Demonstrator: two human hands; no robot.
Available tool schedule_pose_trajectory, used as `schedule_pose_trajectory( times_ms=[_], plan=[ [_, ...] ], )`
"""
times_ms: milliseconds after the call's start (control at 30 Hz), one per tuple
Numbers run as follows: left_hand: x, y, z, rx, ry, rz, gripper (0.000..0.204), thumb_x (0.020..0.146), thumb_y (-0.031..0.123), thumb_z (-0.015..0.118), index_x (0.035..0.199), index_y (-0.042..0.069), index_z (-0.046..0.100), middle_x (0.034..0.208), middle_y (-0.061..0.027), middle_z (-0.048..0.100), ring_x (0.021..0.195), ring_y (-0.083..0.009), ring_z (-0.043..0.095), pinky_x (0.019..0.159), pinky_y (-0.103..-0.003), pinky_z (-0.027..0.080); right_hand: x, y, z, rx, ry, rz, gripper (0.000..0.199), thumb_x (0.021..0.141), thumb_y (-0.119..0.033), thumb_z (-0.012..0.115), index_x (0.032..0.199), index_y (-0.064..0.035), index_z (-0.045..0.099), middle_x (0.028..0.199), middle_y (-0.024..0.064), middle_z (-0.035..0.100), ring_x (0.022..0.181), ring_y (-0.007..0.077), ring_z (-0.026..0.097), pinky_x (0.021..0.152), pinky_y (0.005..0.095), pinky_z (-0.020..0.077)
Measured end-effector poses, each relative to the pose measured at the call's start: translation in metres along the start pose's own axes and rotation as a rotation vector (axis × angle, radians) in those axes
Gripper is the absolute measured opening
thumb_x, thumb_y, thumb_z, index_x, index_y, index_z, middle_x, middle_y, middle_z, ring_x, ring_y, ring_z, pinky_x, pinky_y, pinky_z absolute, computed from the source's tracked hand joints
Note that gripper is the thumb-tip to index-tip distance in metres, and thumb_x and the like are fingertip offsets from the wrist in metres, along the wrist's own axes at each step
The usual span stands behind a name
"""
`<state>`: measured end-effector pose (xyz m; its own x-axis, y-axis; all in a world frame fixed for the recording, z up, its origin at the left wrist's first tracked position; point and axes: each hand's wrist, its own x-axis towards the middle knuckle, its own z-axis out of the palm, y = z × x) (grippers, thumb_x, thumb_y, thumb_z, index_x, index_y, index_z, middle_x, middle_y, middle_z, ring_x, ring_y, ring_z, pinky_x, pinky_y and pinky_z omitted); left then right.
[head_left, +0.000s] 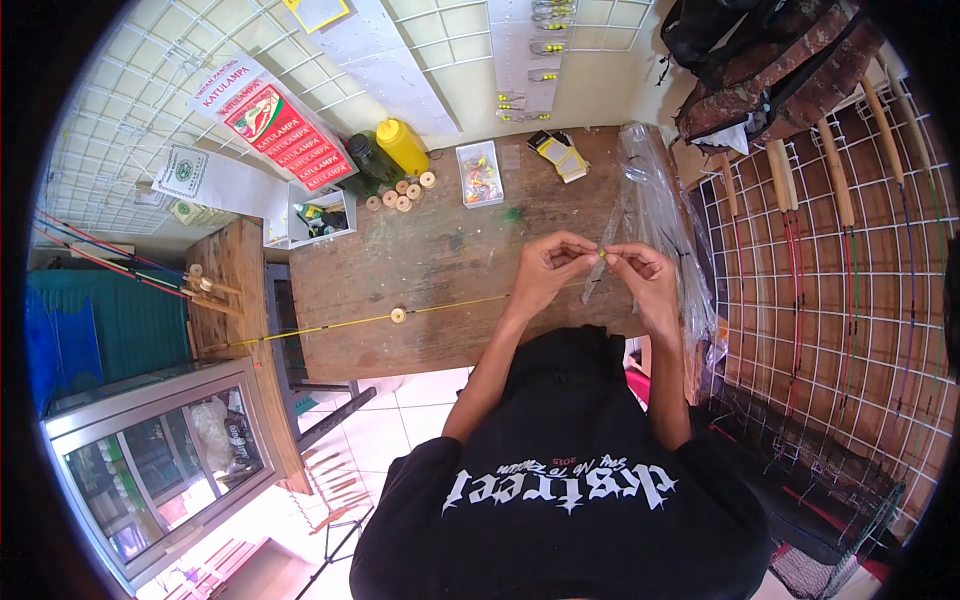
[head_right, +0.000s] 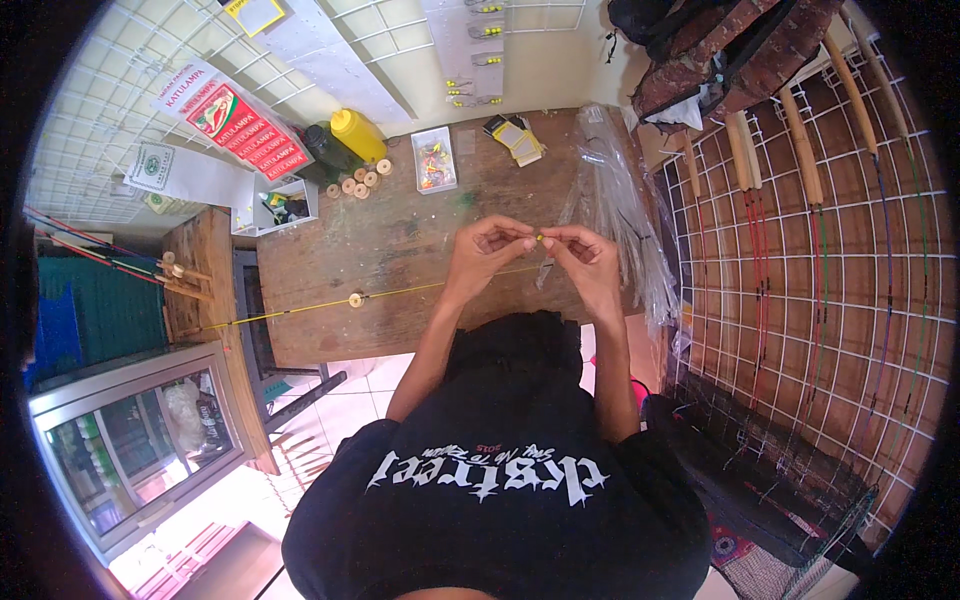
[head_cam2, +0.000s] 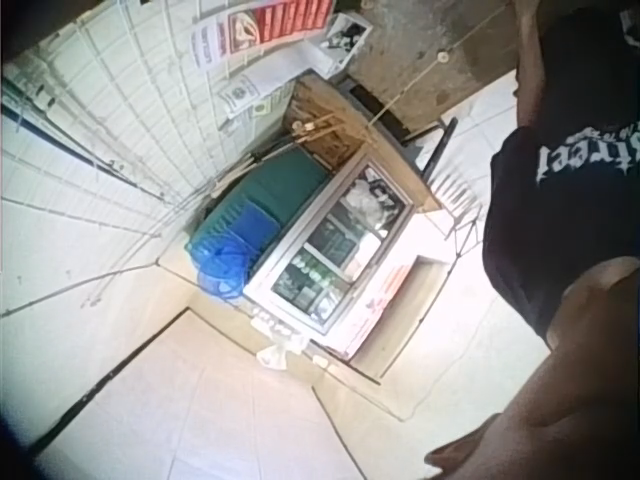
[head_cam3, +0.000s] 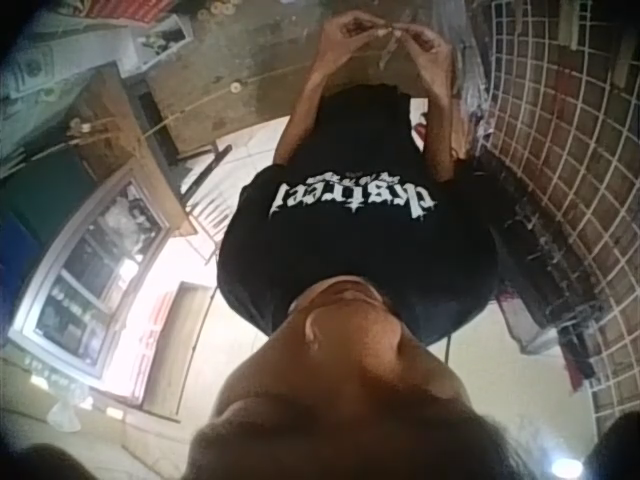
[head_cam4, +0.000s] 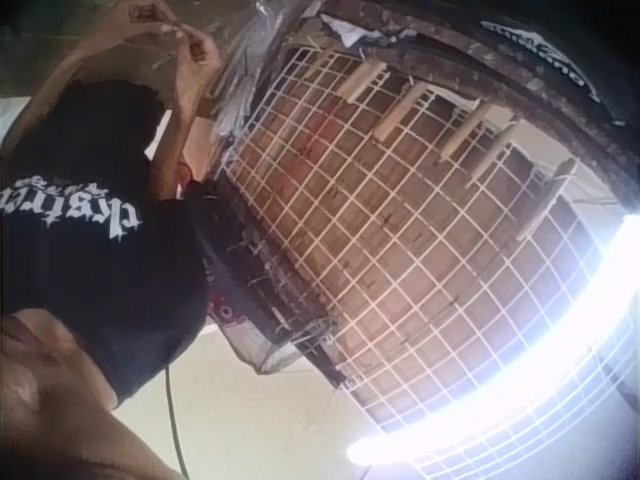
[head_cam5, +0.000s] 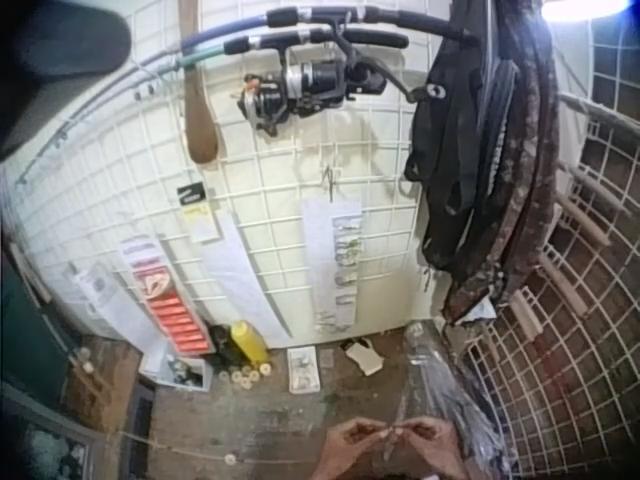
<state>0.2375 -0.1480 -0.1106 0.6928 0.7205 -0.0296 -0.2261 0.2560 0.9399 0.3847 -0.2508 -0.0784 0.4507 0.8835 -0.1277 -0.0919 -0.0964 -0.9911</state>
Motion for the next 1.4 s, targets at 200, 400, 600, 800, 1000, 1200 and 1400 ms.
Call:
schedule_pose_trajectory(
  times_ms=[200,400,600,800,1000,1200,1400],
  plan=[
    [0.000,0.003,0.002,-0.002,-0.010,0.003,0.019,0.084,0.001,0.072,0.101,-0.003,0.066,0.096,-0.0088,0.069,0.087,-0.0120,0.064,0.079,-0.025,0.051,-0.001,0.003,-0.001,-0.028,-0.012,0.005,0.014,0.088,-0.003,0.068,0.101,0.0012,0.070,0.089,0.0015,0.068,0.078,0.0047,0.058,0.069,0.0195,0.0451],
    [0.000,-0.003,0.001,0.003,0.012,0.018,0.020,0.083,0.000,0.073,0.101,-0.003,0.065,0.094,-0.0093,0.069,0.087,-0.0126,0.064,0.079,-0.025,0.051,-0.001,0.004,-0.001,-0.092,0.016,-0.083,0.012,0.087,-0.002,0.068,0.098,0.0015,0.069,0.089,0.0030,0.068,0.079,0.0065,0.059,0.069,0.0219,0.0463],
    [-0.001,-0.002,0.004,0.028,0.039,0.013,0.020,0.083,0.000,0.073,0.101,-0.003,0.065,0.093,-0.0090,0.069,0.085,-0.0128,0.065,0.077,-0.025,0.052,-0.003,-0.005,0.002,-0.410,0.063,-0.208,0.010,0.086,-0.003,0.067,0.095,0.0012,0.068,0.086,0.0090,0.067,0.078,0.0143,0.063,0.070,0.0284,0.0482],
    [-0.002,-0.003,0.006,0.077,0.022,0.024,0.017,0.083,-0.001,0.072,0.099,-0.002,0.066,0.094,-0.0082,0.069,0.085,-0.0122,0.065,0.077,-0.025,0.052,-0.007,-0.022,0.008,-0.575,0.046,-0.269,0.008,0.086,-0.002,0.065,0.093,0.0024,0.066,0.085,0.0117,0.064,0.076,0.0214,0.064,0.070,0.0323,0.0489],
    [-0.003,-0.001,0.006,0.236,-0.027,0.049,0.019,0.083,0.000,0.072,0.101,-0.003,0.067,0.093,-0.0085,0.070,0.086,-0.0120,0.065,0.078,-0.025,0.052,-0.007,-0.021,0.006,-0.600,0.024,-0.301,0.009,0.086,-0.002,0.065,0.094,0.0028,0.067,0.087,0.0121,0.065,0.078,0.0211,0.064,0.071,0.0313,0.0489],
    [-0.004,-0.004,0.006,0.169,0.026,0.064,0.020,0.080,0.002,0.073,0.100,0.000,0.069,0.090,-0.0093,0.071,0.082,-0.0123,0.067,0.076,-0.026,0.052,-0.007,-0.019,0.005,-0.527,0.011,-0.257,0.010,0.085,-0.002,0.066,0.093,0.0031,0.069,0.087,0.0117,0.067,0.080,0.0185,0.065,0.073,0.0288,0.0493],
    [-0.004,-0.008,0.008,0.215,-0.018,0.093,0.020,0.082,0.000,0.073,0.100,-0.002,0.066,0.095,-0.0075,0.068,0.090,-0.0124,0.064,0.081,-0.027,0.052,-0.005,0.003,-0.001,-0.448,0.053,-0.218,0.011,0.086,-0.003,0.066,0.096,0.0021,0.068,0.087,0.0107,0.068,0.077,0.0160,0.065,0.071,0.0288,0.0496]
  ],
)
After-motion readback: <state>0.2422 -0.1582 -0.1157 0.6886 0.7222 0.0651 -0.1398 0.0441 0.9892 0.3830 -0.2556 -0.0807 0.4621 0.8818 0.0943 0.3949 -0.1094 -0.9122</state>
